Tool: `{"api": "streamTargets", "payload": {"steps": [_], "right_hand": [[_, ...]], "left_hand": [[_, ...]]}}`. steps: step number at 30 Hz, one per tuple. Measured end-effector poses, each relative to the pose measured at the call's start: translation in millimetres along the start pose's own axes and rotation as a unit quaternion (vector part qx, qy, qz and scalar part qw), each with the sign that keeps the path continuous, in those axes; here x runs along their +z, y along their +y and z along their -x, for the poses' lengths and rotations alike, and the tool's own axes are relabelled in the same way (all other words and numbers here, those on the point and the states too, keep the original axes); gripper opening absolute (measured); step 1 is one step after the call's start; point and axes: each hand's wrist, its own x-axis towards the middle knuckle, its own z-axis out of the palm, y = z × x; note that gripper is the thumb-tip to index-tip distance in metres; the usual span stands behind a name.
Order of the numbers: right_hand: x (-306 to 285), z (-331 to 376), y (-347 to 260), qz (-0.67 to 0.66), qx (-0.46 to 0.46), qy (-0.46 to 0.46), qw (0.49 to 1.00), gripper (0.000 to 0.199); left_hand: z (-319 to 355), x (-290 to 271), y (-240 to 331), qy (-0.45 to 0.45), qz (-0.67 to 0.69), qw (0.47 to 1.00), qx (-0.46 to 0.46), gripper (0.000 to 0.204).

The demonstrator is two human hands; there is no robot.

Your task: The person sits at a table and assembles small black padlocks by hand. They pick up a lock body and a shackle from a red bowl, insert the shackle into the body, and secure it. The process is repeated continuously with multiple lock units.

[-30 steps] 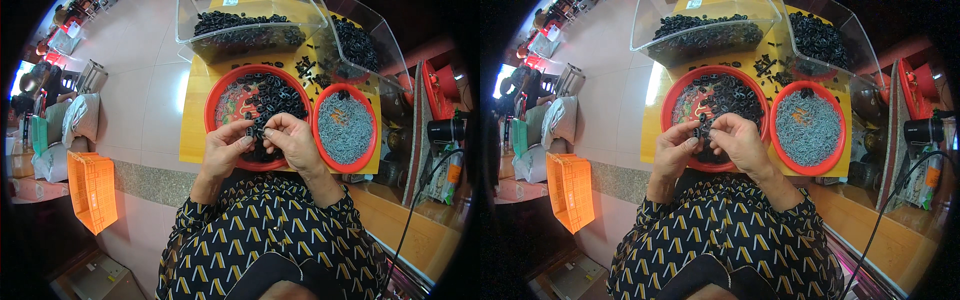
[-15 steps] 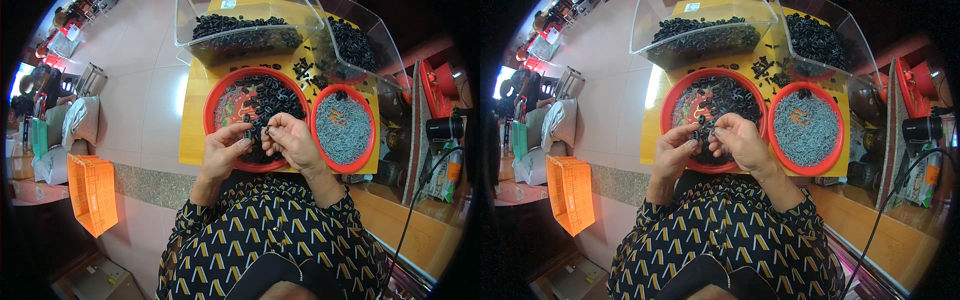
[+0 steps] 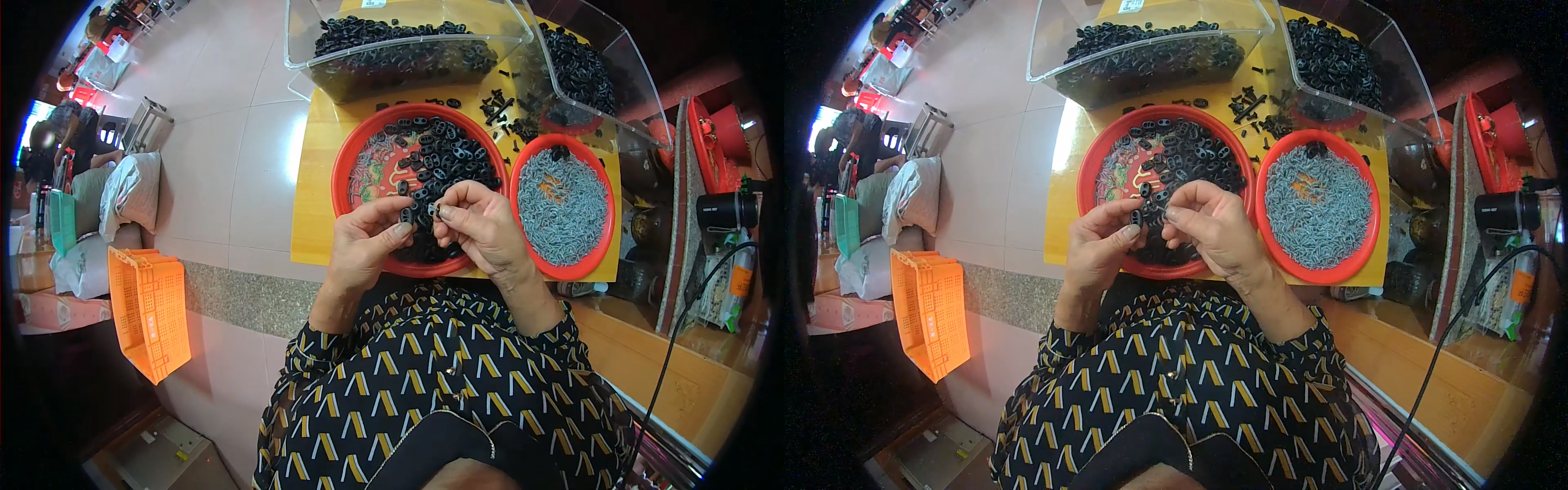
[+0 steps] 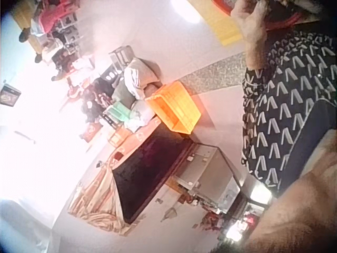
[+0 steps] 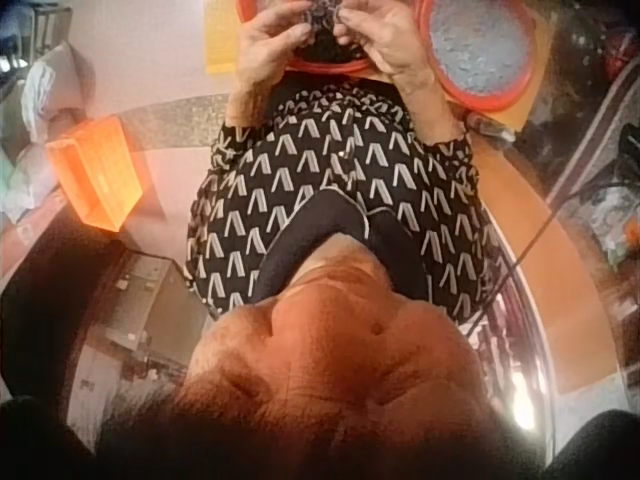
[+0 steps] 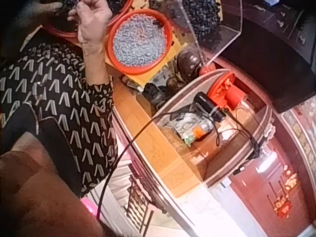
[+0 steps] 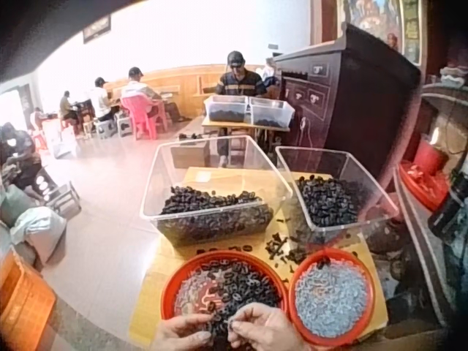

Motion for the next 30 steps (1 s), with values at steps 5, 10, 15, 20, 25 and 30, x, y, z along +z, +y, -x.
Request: {"api": "streamTargets", "payload": {"steps": [5,10,15,20,25,30], "right_hand": [[-1,1,-1,0.022,0.024,0.008,0.999,0.011],[8,4,0,0.112,-0.005,0.023,0.993,0.011],[16,6,-2,0.194,-0.036,0.031,0.98,0.013],[17,6,-1,0.199,-0.036,0.041,0.979,0.013],[19,8,-3,0.204,-0.033,0.047,0.977,0.013],[20,8,-2,0.212,-0.034,0.048,0.975,0.013]], "left_hand": [[1,0,1,0.003,-0.005,1.0,-0.005,0.03],[1,1,1,0.003,-0.009,1.0,-0.005,0.029],[2,2,0,-0.006,-0.006,1.0,0.0,0.029],[3,4,2,-0.006,-0.027,1.0,0.0,0.03],[4,5,2,0.002,-0.064,0.998,0.006,0.03],[5,6,1,0.006,-0.123,0.992,0.021,0.028]]}}
